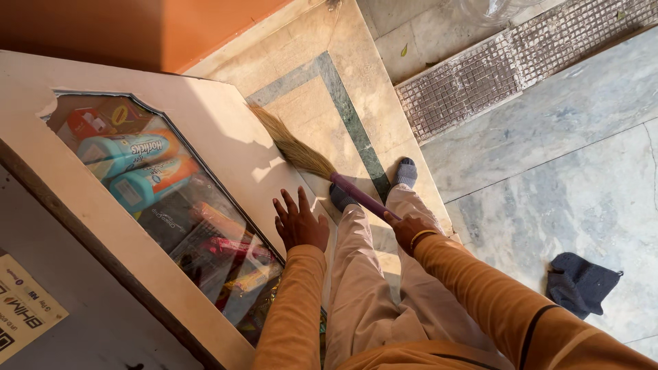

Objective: The person sweeps the marble steps and tiled landing outside a shop entrance using a long-handled straw broom, moving debris off the steps, and at one point picks up a cloth from the step while continuing to sweep the stair treads and landing.

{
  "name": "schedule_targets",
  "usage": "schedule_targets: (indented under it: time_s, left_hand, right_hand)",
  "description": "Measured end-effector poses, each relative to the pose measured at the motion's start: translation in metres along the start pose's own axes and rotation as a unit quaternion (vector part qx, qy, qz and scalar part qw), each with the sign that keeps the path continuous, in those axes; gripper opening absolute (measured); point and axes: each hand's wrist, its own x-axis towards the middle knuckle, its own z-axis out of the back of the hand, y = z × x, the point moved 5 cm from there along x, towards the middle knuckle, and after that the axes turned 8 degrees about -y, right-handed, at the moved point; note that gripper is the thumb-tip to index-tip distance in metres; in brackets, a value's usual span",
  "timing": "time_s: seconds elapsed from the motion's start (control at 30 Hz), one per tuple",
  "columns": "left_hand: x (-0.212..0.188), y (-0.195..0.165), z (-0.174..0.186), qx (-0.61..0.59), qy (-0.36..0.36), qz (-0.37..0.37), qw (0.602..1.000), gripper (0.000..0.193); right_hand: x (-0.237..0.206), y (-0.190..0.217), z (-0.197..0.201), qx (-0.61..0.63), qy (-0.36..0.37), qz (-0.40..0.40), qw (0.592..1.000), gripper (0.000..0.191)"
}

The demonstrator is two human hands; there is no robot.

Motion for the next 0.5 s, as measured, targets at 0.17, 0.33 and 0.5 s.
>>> schedule_targets:
  time_s: [0.17,0.33,0.5]
  left_hand:
    - [0.009,0.024,0.004,0.007,0.011,0.014,1.0,0.083]
    - [0.008,0.027,-0.002,0.039,0.045,0.046,0.997,0.069]
    - [-0.002,0.013,-0.019,-0.008,0.049,0.034,0.998,0.061]
  right_hand:
    - [0.026,-0.026,0.019,0.104,-0.052,-0.068,0.991,0.067]
    - [0.027,-0.089,0.074,0.171,-0.066,-0.237,0.954,0.073]
    - [-0.014,-0.105,0.131,0.271,-0.159,-0.239,0.919,0.083]
